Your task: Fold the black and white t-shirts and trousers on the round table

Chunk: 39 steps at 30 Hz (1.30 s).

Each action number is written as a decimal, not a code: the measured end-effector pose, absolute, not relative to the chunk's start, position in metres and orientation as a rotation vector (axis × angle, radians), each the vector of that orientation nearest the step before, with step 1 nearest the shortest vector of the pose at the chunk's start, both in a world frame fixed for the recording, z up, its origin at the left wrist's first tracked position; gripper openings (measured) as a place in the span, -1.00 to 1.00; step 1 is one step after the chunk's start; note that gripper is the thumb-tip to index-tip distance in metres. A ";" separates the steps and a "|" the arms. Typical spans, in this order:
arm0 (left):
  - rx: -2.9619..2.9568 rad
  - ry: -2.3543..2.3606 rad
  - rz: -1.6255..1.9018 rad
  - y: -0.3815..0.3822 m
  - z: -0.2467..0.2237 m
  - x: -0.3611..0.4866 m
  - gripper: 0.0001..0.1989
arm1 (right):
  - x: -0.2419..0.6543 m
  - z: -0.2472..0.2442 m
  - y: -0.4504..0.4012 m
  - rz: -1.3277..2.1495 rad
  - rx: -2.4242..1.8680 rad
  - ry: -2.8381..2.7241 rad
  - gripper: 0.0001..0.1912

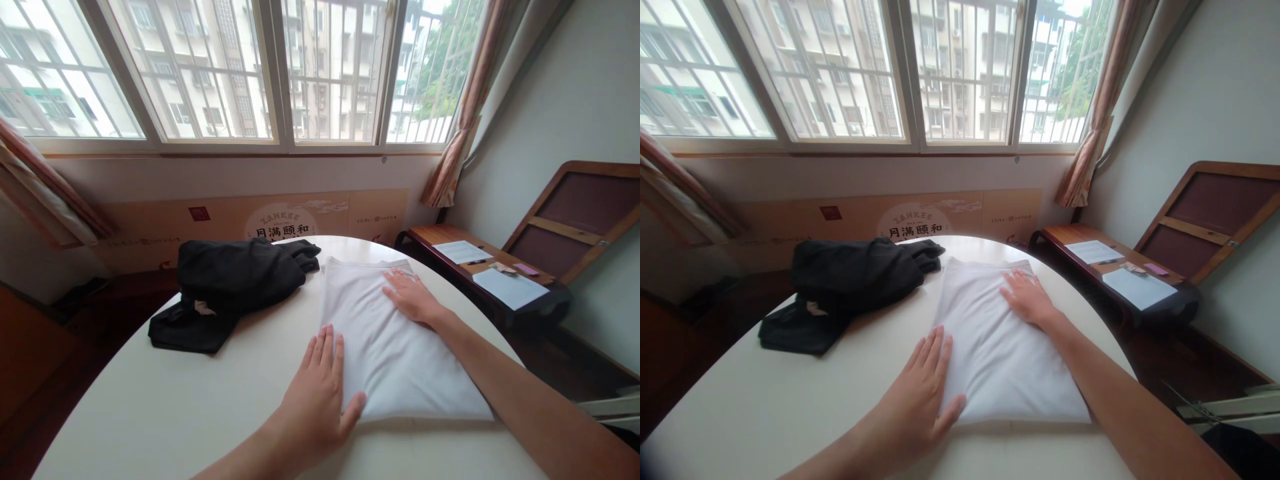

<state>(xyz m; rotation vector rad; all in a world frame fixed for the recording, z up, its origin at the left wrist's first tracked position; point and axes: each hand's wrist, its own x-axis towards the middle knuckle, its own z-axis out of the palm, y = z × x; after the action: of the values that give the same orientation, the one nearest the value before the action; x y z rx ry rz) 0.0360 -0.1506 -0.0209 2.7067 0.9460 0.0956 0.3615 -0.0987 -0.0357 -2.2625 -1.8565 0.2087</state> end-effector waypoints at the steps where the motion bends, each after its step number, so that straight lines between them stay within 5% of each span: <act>1: 2.691 0.952 0.086 -0.154 -0.020 0.036 -0.07 | 0.355 -0.032 -0.102 0.181 -2.218 -1.903 -0.31; 8: 2.619 0.932 0.090 -0.157 -0.018 0.039 -0.06 | 0.267 -0.015 -0.081 0.463 -1.650 -2.447 -0.26; 22: 2.588 0.926 0.132 -0.161 -0.024 0.034 -0.04 | 0.222 -0.027 0.019 0.244 -2.074 -2.039 -0.27; 39: 2.579 0.952 0.164 -0.163 -0.018 0.035 -0.05 | 0.365 -0.040 -0.058 0.147 -2.492 -1.509 -0.31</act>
<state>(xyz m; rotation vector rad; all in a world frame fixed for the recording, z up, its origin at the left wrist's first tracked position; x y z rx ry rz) 0.0351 -0.1627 -0.0177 2.5790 0.9516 0.1641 0.3645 -0.0577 -0.0395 -2.4924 -1.5090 0.1471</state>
